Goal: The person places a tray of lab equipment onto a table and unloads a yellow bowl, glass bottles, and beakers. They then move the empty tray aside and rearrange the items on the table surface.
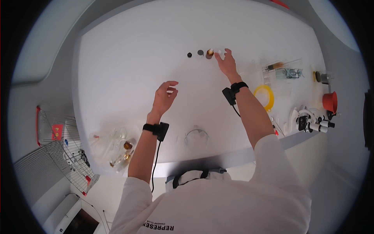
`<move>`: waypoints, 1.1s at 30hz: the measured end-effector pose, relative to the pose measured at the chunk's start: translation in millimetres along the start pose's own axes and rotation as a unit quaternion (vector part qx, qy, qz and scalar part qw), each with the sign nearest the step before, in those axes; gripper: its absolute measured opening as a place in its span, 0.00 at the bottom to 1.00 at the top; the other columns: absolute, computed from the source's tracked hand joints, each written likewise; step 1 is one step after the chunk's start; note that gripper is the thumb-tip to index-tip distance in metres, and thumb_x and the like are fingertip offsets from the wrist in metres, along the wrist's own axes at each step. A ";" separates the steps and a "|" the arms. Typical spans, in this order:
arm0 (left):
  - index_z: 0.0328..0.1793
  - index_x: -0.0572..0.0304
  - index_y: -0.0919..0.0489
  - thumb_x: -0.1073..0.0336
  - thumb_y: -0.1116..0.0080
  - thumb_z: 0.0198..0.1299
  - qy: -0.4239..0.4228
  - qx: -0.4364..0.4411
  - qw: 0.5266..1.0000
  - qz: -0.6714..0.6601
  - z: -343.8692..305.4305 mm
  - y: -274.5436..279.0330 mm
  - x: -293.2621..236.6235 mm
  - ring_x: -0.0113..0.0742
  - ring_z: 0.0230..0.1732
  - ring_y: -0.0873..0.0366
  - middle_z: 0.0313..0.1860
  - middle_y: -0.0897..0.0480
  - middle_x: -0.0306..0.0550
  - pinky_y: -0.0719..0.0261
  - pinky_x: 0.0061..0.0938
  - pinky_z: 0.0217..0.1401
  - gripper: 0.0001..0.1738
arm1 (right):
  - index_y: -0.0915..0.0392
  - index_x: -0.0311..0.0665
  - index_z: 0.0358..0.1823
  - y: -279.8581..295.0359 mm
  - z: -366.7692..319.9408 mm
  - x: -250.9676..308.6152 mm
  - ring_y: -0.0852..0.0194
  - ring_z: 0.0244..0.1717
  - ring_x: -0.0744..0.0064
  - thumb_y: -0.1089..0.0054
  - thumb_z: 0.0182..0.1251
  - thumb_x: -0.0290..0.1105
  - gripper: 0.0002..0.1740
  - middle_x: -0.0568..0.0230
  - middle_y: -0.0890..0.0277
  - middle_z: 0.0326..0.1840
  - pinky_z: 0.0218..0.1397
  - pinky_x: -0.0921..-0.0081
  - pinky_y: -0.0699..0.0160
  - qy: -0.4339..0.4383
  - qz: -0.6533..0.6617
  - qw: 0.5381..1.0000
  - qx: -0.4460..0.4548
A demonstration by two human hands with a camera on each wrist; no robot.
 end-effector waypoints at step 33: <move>0.54 0.61 0.19 0.75 0.41 0.66 0.020 -0.010 1.000 -0.016 -126.7 5.5 -38.8 0.39 0.46 0.14 0.49 0.14 0.46 0.15 0.29 0.47 0.12 | 0.32 0.40 0.58 7.2 17.4 12.2 0.18 0.51 0.46 0.39 0.68 0.39 0.22 0.49 0.17 0.49 0.54 0.55 0.20 0.026 -0.037 0.996 0.071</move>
Point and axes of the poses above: each hand's wrist, its own z-axis towards the middle knuckle, its own y-axis out of the back of the hand, x = y × z, the point moved 1 cm from there along z, towards the middle knuckle
